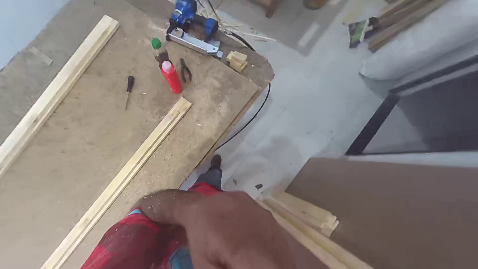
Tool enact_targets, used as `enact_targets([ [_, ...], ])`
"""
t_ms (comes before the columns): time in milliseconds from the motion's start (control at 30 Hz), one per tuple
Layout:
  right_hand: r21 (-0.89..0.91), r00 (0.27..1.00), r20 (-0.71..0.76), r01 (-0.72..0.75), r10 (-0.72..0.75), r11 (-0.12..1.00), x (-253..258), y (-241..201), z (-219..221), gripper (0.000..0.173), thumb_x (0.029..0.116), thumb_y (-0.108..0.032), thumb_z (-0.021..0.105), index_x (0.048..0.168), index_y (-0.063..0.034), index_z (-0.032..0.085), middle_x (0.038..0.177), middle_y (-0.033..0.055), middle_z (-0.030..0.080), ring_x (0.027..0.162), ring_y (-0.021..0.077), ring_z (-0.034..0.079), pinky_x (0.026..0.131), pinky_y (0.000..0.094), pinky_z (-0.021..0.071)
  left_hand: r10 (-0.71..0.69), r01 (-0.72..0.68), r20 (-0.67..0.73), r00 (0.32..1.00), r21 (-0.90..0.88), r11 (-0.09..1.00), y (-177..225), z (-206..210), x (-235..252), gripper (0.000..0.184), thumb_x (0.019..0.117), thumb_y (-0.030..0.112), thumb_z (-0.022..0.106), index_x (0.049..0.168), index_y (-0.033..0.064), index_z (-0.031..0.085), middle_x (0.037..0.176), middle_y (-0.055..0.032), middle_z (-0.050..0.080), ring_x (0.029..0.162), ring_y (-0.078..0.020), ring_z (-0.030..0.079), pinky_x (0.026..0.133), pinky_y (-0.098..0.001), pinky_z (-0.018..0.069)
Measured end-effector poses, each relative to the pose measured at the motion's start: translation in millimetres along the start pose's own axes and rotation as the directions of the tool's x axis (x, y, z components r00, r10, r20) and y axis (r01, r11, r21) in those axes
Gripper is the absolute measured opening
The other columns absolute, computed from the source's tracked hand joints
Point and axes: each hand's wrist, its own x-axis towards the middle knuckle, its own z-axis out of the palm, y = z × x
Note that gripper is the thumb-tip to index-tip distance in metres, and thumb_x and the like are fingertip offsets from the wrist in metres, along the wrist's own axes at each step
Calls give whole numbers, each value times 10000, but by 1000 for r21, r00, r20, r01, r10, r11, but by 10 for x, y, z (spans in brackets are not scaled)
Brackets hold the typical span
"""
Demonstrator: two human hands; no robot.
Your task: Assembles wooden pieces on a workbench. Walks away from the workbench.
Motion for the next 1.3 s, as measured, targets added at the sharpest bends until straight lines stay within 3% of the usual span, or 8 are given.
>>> enact_targets([
  [100,-34,990,33,-137,138,990,127,-250,-838,503,1083,-309,533,1489,-14,504,1354,245,634,1266,403,605,1081,584,440,-165,174,-91,982,100,980,-621,-564,17,471,938,451,712,1038,-9,712,829,-53,737,724,-59,672,700,-243,565],
  [200,-32,975,-220,-29,21,999,660,432,-1139,505,1012,-374,631,1387,-38,608,1158,207,726,1069,393,701,933,638,542,-369,388,-258,893,26,921,-1266,-994,-81,446,975,275,696,1217,-93,626,924,-105,751,802,-108,712,772,-304,613],
  [400,84,942,-319,-79,102,993,1237,731,-2231,540,1004,-422,631,1412,-70,596,1183,200,718,1082,404,694,934,682,526,-679,750,-336,653,165,640,-2114,-1379,70,315,990,219,687,1200,-16,674,1020,-73,759,917,-131,735,882,-360,624],
  [600,-8,995,-103,1,-2,1000,1716,705,-2968,451,1008,-403,612,1330,-89,645,1235,211,685,1160,422,653,939,669,517,-636,686,-284,718,443,577,-3129,-1372,782,263,960,266,708,1106,49,733,994,-6,773,881,-93,743,821,-311,648],
  [733,-9,963,-222,157,-155,988,1974,1139,-3472,333,1010,-332,628,1196,-58,662,1090,208,695,1031,431,678,814,670,546,-701,737,-280,656,434,518,-3851,-1219,1511,266,927,189,702,1108,-5,698,957,-28,766,843,-96,738,802,-294,637],
  [900,322,862,-481,2,161,947,1773,2073,-4209,418,1028,-373,599,1291,-50,632,1166,224,687,1089,429,671,865,657,538,-756,595,58,652,579,558,-4651,-938,2591,314,962,137,670,1196,-70,641,1045,-95,739,906,-95,721,845,-297,619],
  [1133,827,715,-244,-200,656,526,1902,3210,-3175,477,999,-414,618,1299,-43,648,1250,218,654,1172,404,639,941,629,529,-872,213,454,184,847,486,-5835,-767,3267,443,982,303,681,1308,4,643,1138,-154,739,1033,-231,729,938,-458,596],
  [1300,915,635,14,-319,772,246,1941,3869,-2129,565,986,-449,629,1338,-7,609,1353,266,583,1254,439,582,976,658,503,-948,-80,163,-272,978,191,-6620,-811,3103,568,992,412,670,1441,81,562,1327,-194,659,1199,-393,646,1030,-640,491],
])
